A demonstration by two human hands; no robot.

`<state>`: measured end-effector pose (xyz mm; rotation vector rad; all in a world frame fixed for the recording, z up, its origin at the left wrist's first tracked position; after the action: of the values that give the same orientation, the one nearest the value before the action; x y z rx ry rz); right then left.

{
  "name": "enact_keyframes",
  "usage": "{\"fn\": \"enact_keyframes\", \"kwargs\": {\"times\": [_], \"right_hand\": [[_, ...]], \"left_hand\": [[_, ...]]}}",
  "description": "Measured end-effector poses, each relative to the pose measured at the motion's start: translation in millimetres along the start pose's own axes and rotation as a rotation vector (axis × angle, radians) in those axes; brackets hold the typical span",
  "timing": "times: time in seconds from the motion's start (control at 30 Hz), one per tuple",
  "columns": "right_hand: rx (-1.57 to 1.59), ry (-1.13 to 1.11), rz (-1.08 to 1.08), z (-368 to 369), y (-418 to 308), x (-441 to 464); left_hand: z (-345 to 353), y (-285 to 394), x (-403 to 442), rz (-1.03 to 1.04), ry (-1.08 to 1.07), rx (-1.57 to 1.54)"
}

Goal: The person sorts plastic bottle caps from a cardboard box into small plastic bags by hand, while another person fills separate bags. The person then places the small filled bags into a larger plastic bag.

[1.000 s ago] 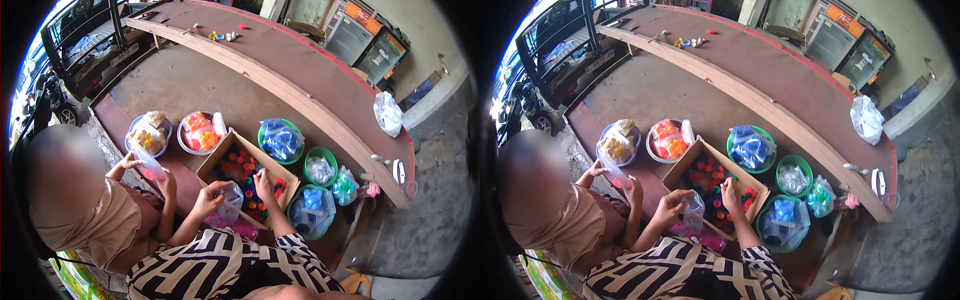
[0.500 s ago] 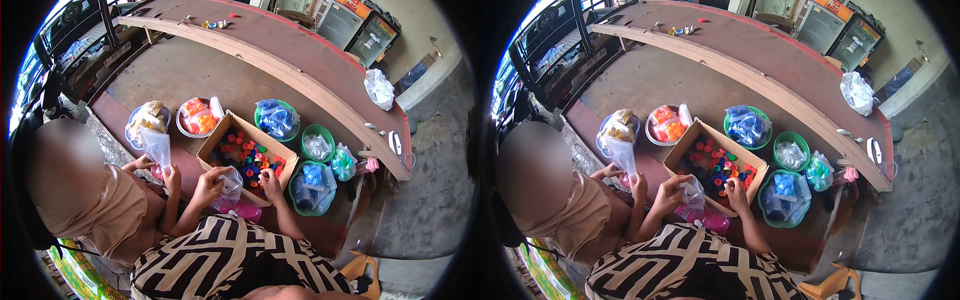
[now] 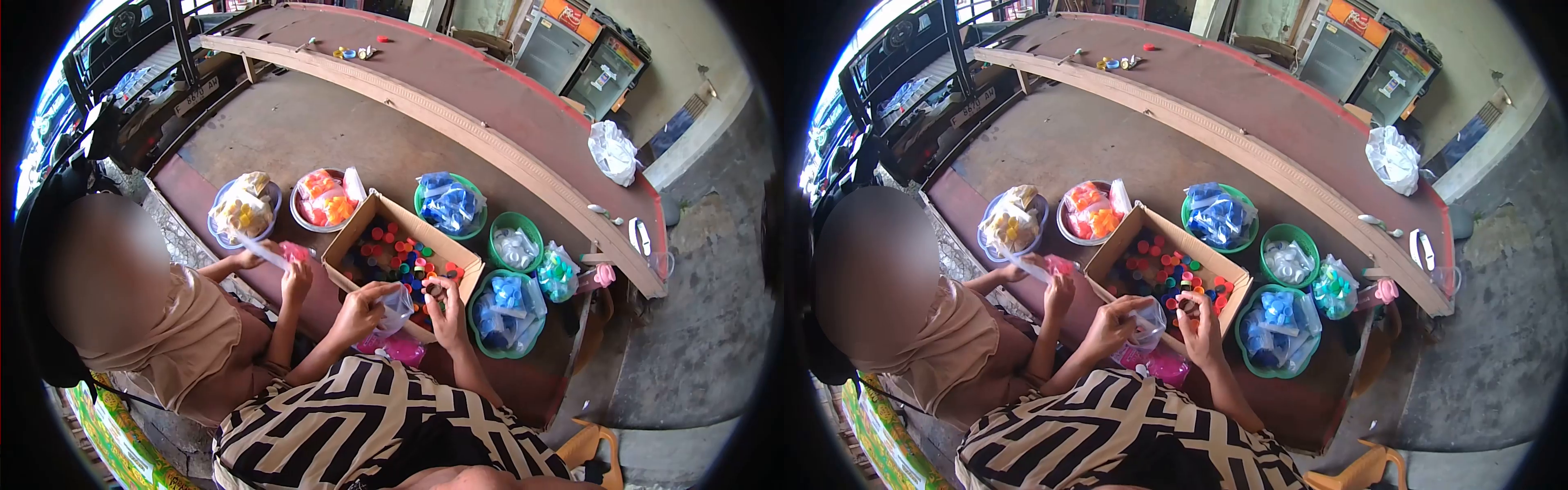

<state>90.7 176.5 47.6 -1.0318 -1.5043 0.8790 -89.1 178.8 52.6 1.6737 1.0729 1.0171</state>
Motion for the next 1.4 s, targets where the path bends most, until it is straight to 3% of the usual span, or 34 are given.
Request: {"fn": "enact_keyframes", "kwargs": {"times": [0.2,0.27,0.4,0.53,0.67,0.8,0.93,1.03,1.07,1.13,1.2,1.27,1.4], "right_hand": [[-0.103,-0.130,-0.149,22,-45,0],[-0.276,-0.221,-0.270,32,-56,-2],[-0.403,-0.253,-0.271,29,-60,-14],[-0.326,-0.349,-0.125,32,-56,-32],[-0.279,-0.273,-0.009,16,-37,-52],[-0.218,-0.229,0.016,1,-56,-60],[-0.212,-0.265,-0.017,-5,-80,-68],[-0.166,-0.300,-0.159,-7,-101,-70],[-0.166,-0.303,-0.158,-9,-99,-69],[0.118,-0.145,0.000,-25,-75,-63],[0.048,-0.086,0.036,-40,-52,-52],[-0.095,-0.080,0.094,-52,-24,-40],[-0.149,-0.143,0.092,-50,34,-16]], "left_hand": [[4,6,-3,-0.085,-0.037,-0.053],[2,5,-5,-0.049,-0.012,-0.058],[1,8,-12,0.006,0.012,0.004],[7,20,-21,-0.013,-0.009,-0.019],[18,32,-34,0.144,0.013,0.114],[22,46,-48,0.105,0.024,0.040],[21,60,-62,0.115,0.073,0.004],[18,63,-75,0.143,0.135,0.186],[18,66,-81,0.141,0.138,0.185],[11,64,-92,-0.017,0.198,0.042],[6,64,-101,0.034,0.232,0.078],[2,63,-109,-0.103,0.239,-0.057],[-7,61,-119,-0.058,0.271,0.034]]}}
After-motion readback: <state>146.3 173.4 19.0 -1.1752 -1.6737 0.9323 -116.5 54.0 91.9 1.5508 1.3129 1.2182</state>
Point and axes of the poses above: each hand's wrist, its own x-axis towards the middle knuckle, its own z-axis out of the palm, y = z × x, the point moved 7 cm from there along x, towards the middle knuckle, and after that the axes turned 6 degrees about x, right-handed, at the moved point
